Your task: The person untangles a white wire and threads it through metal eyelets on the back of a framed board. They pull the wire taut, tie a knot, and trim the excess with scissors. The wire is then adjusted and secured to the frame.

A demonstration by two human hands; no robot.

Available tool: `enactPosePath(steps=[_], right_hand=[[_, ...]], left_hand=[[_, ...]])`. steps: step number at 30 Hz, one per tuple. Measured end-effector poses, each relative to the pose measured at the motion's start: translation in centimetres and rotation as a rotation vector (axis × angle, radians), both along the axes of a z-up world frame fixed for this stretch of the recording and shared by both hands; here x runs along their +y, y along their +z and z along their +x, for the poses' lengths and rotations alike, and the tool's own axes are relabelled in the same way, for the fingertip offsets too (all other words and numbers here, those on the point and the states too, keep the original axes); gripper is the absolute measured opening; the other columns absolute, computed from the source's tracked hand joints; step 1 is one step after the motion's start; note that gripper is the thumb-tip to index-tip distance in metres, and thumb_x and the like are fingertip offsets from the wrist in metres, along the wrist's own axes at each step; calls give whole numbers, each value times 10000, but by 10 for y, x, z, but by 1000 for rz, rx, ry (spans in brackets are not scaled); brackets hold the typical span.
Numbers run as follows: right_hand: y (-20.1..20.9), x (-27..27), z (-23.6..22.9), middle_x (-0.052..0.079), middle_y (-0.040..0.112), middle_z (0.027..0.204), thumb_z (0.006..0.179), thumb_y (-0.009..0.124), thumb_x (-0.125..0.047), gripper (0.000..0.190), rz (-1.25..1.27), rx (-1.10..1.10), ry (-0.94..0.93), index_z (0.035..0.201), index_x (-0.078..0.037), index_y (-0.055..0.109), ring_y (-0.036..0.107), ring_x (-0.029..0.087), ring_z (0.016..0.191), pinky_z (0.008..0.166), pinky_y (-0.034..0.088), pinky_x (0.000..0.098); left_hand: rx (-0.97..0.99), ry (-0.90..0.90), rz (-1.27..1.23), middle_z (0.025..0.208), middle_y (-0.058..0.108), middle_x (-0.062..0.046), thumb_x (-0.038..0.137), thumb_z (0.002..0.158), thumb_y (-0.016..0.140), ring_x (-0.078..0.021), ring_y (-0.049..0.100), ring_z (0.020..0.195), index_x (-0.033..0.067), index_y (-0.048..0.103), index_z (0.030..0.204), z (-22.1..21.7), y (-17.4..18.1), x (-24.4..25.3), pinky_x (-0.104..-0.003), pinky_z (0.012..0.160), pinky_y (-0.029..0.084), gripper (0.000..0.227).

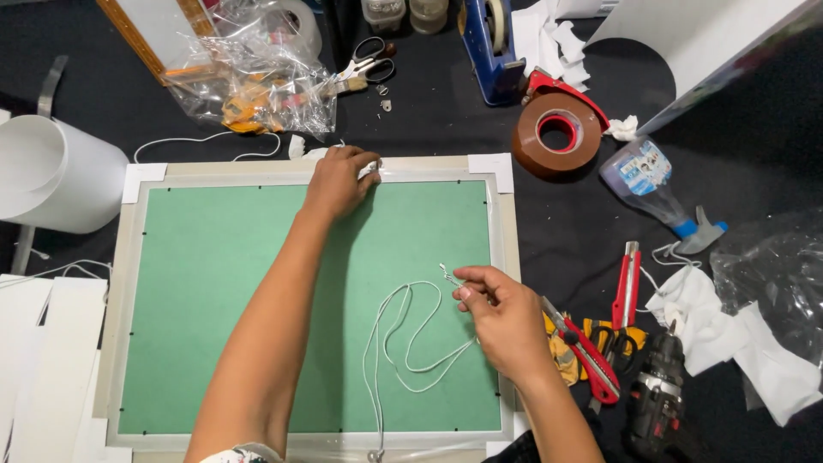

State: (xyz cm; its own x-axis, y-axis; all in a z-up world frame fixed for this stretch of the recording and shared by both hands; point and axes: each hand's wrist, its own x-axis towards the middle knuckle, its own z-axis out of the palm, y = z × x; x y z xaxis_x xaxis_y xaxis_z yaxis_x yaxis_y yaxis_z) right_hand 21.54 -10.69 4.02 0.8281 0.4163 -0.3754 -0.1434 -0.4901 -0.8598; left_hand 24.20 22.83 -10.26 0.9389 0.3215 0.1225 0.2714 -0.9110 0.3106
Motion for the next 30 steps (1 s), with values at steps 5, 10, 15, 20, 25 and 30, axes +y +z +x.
enactPosePath(steps=[5,10,15,20,25,30], right_hand=[[-11,26,11,57,820,860,923,631,-127,176,-116,115,-162,995,-89,787,776,151,771,760,595,271],[-34,41,6,75,787,862,913,575,-113,272,-98,162,-177,1157,-97,694,713,169,699,704,551,295],[-43,51,-5,62,764,836,909,511,-45,221,-98,119,-142,1067,-115,649,624,125,665,620,466,266],[-51,65,-11,21,766,839,933,553,-74,201,-137,111,-40,946,-110,750,544,103,626,602,429,250],[-56,75,-10,8,789,817,887,524,-85,251,-174,104,-24,918,-127,769,590,97,638,626,464,248],[-65,74,-6,21,794,824,862,499,-81,291,-174,128,-27,937,-135,775,691,106,749,707,507,245]], left_hand=[[-291,-223,-75,977,651,-75,121,931,760,-332,570,825,103,791,937,10,-29,21,-459,691,460,36],[-453,-228,293,895,585,-50,130,977,645,-277,521,768,126,593,884,13,-41,15,-405,642,367,107],[-490,-279,297,834,483,-81,-52,831,581,-289,430,730,113,566,953,15,-33,11,-409,620,335,206],[-569,-358,398,833,451,-98,-101,818,638,-281,416,723,77,518,810,11,-18,3,-401,589,352,215],[-438,-140,361,889,517,-145,-9,752,604,-354,497,841,-15,676,863,9,-18,-19,-466,698,429,133],[-299,232,174,1014,554,-82,265,796,826,-356,476,976,34,734,785,21,-39,-40,-495,703,372,250]])
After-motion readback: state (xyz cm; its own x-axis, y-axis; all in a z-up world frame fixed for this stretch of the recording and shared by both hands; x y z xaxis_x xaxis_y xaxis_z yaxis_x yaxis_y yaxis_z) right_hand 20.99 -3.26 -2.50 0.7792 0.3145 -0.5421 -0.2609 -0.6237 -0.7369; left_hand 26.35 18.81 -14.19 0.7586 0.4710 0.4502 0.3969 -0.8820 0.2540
